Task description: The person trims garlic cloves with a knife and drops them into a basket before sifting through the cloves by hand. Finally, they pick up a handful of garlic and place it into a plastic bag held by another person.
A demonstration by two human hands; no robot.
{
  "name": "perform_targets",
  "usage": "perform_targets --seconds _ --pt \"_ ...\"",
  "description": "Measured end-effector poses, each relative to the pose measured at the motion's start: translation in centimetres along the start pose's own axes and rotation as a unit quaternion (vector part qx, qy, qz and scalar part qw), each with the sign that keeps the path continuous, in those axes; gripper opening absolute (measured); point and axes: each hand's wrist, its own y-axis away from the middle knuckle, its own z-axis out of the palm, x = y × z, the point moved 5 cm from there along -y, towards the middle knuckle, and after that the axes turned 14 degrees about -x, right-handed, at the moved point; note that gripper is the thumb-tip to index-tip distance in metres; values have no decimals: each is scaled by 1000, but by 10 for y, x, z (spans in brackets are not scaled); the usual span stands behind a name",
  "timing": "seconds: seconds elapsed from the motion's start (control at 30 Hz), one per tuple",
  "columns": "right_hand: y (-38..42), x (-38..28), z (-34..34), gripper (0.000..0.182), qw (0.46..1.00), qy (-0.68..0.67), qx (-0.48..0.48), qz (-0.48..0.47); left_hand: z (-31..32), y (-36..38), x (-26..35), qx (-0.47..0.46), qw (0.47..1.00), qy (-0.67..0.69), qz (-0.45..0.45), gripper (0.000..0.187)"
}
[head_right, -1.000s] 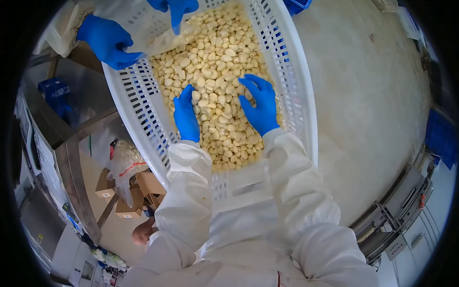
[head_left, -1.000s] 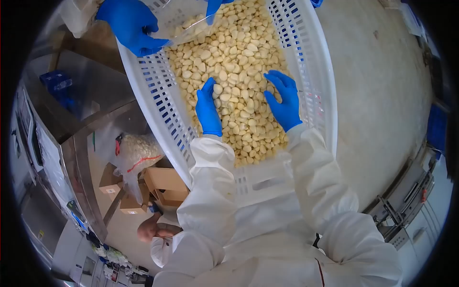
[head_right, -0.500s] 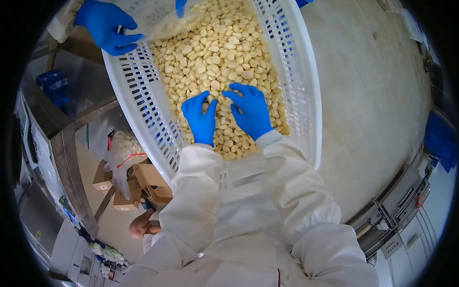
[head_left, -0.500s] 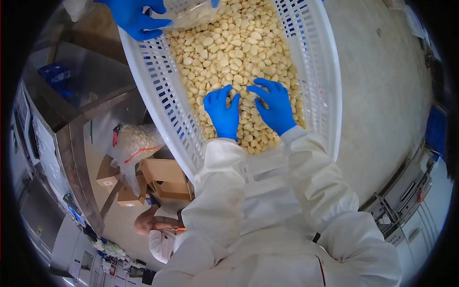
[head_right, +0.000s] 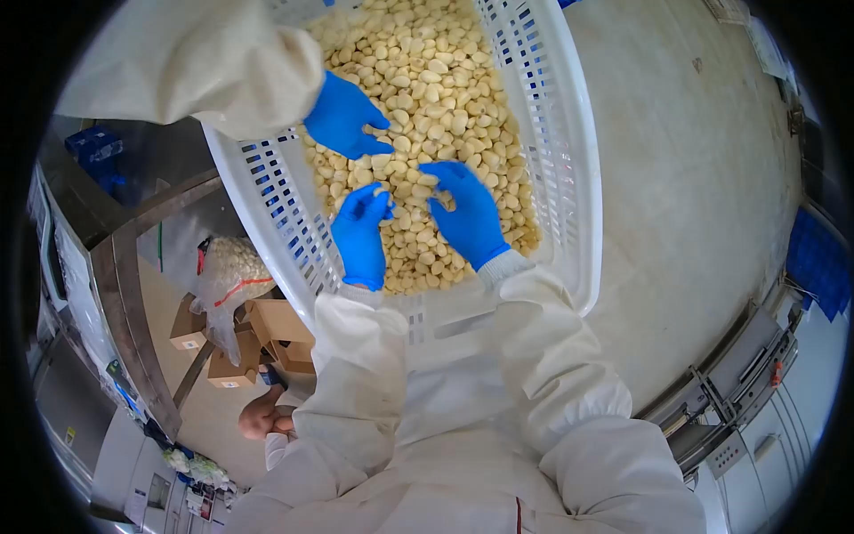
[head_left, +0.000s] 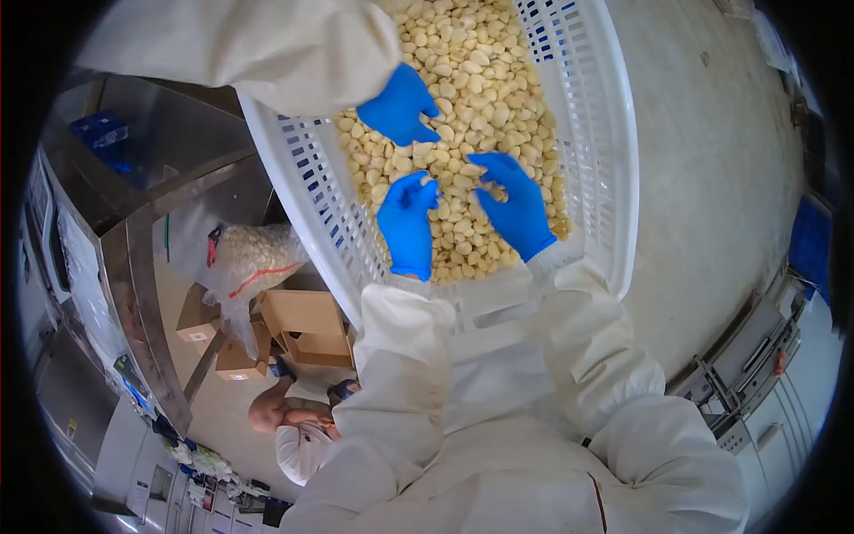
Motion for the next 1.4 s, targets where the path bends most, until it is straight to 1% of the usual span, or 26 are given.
perform_targets --seconds 0.03,0.1,0.13,0.23,0.33,0.43,0.47,0.57,0.67,0.77,0.9,0.97,1.0,1.1,1.2,1.27,1.33,1.4 --pt "3 -3 11 39 993 -110 -46 13 4 6 -4 -9 1000 8 -11 18" --pt "9 1 27 38 986 -131 -98 35 12 16 -16 -26 999 23 -35 15" --pt "11 4 35 38 981 -141 -125 46 13 19 -19 2 999 31 -21 11" --pt "17 12 42 33 973 -188 -109 80 10 22 -27 -3 997 56 -52 8" --pt "19 17 41 31 955 -246 -126 108 5 18 -27 -14 996 59 -65 9" --pt "15 15 29 31 923 -362 -81 105 8 12 -25 -38 989 128 -63 11" --pt "13 15 22 32 914 -378 -80 125 7 11 -24 -30 987 143 -67 12" --pt "11 15 10 33 892 -440 -36 103 5 12 -15 -34 990 127 -47 13" --pt "12 15 6 32 890 -441 -31 111 12 13 -5 -61 994 86 12 17" --pt "13 13 7 30 891 -440 -28 110 22 16 8 -75 995 61 23 21" --pt "14 5 9 28 890 -447 -34 81 32 20 13 -97 994 40 -5 25" --pt "14 3 5 27 941 -332 -19 64 36 22 15 -96 995 14 -21 27" --pt "14 2 4 27 961 -272 -11 55 36 22 14 -101 995 13 -14 28" --pt "14 -1 4 29 981 -189 -14 32 36 21 9 -111 994 16 -1 30" --pt "15 4 9 32 975 -219 -19 34 35 21 8 -111 993 38 -6 29" --pt "16 8 13 35 969 -240 -22 58 37 22 11 -104 993 61 -15 28" --pt "19 11 16 38 967 -245 -25 67 32 24 5 -98 994 32 -24 25" --pt "19 11 18 40 970 -238 -39 39 24 25 11 -70 998 2 -9 23"
